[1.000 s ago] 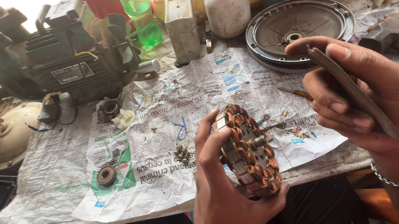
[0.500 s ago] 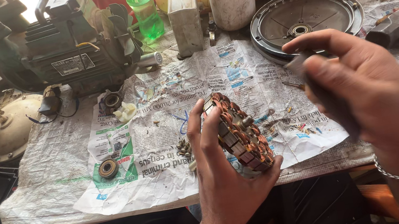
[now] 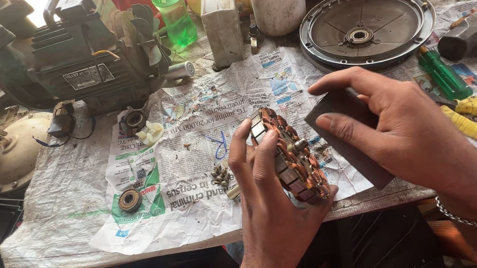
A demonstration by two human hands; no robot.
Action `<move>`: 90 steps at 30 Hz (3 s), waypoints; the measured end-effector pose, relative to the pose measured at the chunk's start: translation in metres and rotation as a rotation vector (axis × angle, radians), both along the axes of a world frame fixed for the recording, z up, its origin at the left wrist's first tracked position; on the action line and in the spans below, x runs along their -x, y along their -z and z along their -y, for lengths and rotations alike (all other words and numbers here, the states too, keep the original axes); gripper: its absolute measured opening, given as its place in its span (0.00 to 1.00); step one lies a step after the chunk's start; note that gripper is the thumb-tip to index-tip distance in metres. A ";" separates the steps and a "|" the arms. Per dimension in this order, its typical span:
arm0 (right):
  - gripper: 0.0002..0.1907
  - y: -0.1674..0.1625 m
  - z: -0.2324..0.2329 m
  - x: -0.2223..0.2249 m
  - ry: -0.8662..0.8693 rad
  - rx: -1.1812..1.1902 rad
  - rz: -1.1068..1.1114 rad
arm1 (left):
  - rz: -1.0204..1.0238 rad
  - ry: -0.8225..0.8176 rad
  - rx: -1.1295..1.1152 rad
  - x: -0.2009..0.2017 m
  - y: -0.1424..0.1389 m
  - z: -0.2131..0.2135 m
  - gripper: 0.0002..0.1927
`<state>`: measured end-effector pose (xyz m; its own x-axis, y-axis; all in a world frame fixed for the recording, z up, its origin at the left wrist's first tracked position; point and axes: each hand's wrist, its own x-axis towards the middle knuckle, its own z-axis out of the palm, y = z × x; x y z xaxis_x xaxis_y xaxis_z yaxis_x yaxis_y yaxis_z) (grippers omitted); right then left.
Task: The person holds a motor armature in the left hand and rubs its copper windings with a sanding block in the right hand. The armature is rotated repeatedly to sand different sections of the windings.
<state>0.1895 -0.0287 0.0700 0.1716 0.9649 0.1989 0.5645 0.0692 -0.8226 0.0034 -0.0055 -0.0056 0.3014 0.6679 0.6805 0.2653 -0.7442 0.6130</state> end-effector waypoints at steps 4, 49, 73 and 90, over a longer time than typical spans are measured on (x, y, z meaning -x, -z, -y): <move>0.20 0.002 -0.002 0.008 -0.063 -0.110 0.072 | -0.037 -0.030 -0.020 0.001 -0.002 0.001 0.61; 0.14 0.017 0.009 0.030 -0.074 -0.263 0.421 | 0.027 0.014 -0.092 -0.003 0.000 0.001 0.57; 0.13 0.011 0.006 0.032 -0.099 -0.244 0.477 | 0.013 0.025 -0.087 -0.001 0.001 0.000 0.57; 0.14 0.015 0.007 0.034 -0.073 -0.274 0.450 | -0.004 -0.011 -0.115 0.000 0.000 -0.002 0.57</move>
<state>0.1556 -0.0354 0.0549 -0.0541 0.8734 0.4840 0.8431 0.2996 -0.4466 0.0030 -0.0039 -0.0052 0.2973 0.5887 0.7517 0.2763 -0.8066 0.5225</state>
